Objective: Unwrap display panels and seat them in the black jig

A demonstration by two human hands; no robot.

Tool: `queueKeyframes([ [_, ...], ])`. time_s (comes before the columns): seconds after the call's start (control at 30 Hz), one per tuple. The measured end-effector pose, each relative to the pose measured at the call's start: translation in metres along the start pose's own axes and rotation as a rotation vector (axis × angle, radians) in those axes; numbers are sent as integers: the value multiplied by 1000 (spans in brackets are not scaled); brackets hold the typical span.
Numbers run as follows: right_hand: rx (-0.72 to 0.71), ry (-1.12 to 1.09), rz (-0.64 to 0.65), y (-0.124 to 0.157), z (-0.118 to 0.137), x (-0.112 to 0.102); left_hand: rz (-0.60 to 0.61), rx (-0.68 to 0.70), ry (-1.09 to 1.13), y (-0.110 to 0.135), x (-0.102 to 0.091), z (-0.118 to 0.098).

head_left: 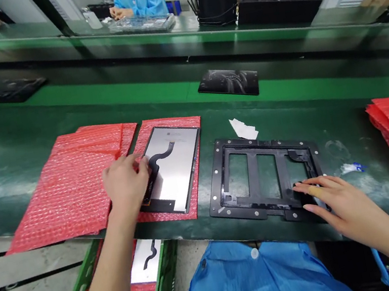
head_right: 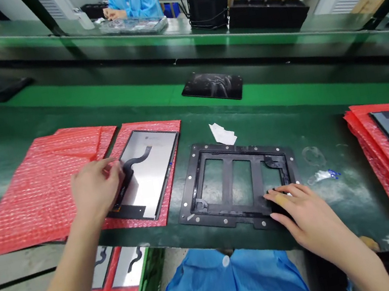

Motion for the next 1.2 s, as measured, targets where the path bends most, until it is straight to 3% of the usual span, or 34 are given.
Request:
queueKeyframes([
  [0.1,33,-13,-37,1,0,1,-18,-90,60,-4,11,-9],
  [0.2,70,-37,-98,1,1,-1,0,-196,209,-12,9,-11],
  [0.4,181,-183,-264,-8,7,-12,109,-319,538,-13,-34,-18],
  [0.5,227,-341,-375,-22,24,-17,-38,-385,769,-4,-56,-19],
  [0.57,269,-438,-450,-35,39,-19,-163,-331,948,6,-63,-24],
  [0.67,274,-544,-520,-57,64,-18,-147,-272,1071,31,-57,-41],
  [0.8,236,-556,-544,-79,79,-12,5,-401,1240,64,-39,-73],
  [0.93,292,-458,-565,-83,74,-8,74,-357,1301,78,-32,-94],
  [1.1,362,-335,-391,-77,68,-8,102,-250,1320,79,-25,-102],
  [1.2,381,-287,-294,-75,67,-9,64,-281,1293,80,-22,-108],
])
Point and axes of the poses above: each hand's wrist, its own y-axis away from the middle knuckle, its own x-axis out of the palm, z = x × y, the point moved 2 cm from there along -y, towards the middle knuckle, and after that the axes turned 10 degrees about y, right-handed, at the moved point
